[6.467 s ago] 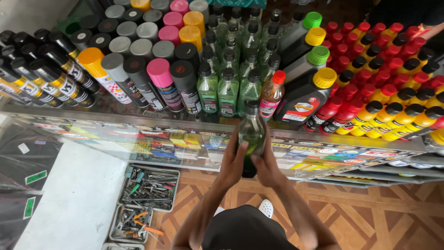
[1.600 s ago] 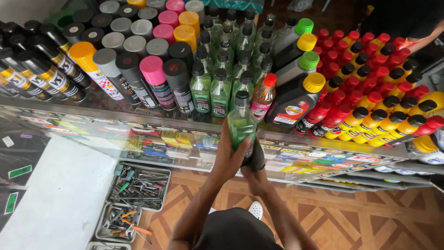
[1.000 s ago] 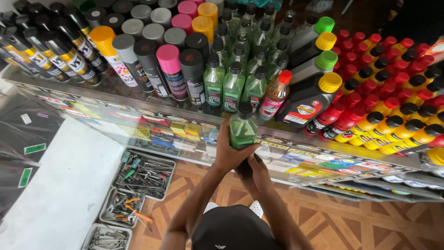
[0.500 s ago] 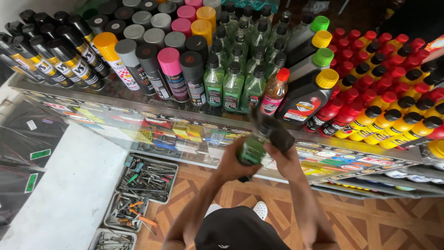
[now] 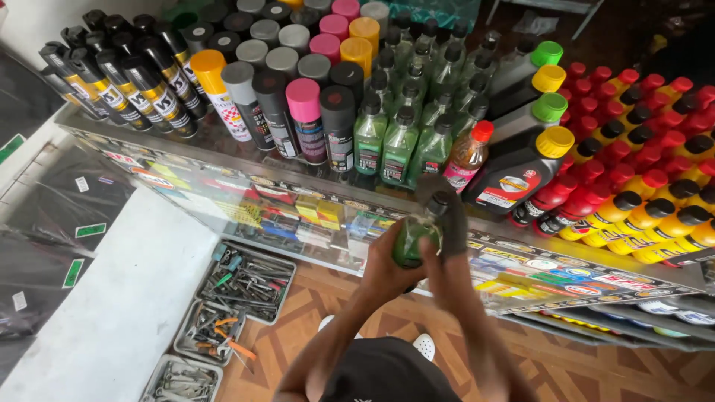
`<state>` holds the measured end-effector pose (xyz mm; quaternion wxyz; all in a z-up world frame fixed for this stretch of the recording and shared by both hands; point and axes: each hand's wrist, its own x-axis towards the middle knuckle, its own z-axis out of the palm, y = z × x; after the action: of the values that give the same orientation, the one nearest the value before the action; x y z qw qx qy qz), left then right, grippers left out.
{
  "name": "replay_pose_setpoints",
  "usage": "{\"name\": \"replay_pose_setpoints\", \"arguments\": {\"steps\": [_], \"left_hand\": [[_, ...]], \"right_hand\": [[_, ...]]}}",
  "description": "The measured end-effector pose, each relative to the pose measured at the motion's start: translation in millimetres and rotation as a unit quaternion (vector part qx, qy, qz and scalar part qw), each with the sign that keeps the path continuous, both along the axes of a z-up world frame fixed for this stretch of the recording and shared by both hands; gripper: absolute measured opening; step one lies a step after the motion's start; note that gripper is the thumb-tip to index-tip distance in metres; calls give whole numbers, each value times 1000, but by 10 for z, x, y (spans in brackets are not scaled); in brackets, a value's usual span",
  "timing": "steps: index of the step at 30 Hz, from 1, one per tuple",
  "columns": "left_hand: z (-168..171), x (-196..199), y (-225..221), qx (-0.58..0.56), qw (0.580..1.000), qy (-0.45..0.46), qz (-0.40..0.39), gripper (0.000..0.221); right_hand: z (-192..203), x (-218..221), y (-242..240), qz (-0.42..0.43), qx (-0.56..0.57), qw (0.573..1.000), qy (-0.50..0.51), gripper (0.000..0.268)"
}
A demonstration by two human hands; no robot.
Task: Wiping down fluid bottles with a rag and organizing them onto display shelves in a parts shop.
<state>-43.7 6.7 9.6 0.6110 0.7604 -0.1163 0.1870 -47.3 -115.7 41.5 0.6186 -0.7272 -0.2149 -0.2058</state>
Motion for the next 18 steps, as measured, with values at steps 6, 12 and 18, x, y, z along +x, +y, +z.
{"name": "replay_pose_setpoints", "arguments": {"steps": [6, 12, 18], "left_hand": [[-10, 54, -30, 49, 995, -81, 28, 82], [-139, 10, 127, -122, 955, 90, -256, 71], [-246, 70, 97, -208, 916, 141, -313, 61]], "right_hand": [[38, 155, -189, -18, -85, 992, -97, 82], [44, 410, -477, 77, 50, 983, -160, 23], [-104, 403, -442, -9, 84, 979, -186, 30]]}}
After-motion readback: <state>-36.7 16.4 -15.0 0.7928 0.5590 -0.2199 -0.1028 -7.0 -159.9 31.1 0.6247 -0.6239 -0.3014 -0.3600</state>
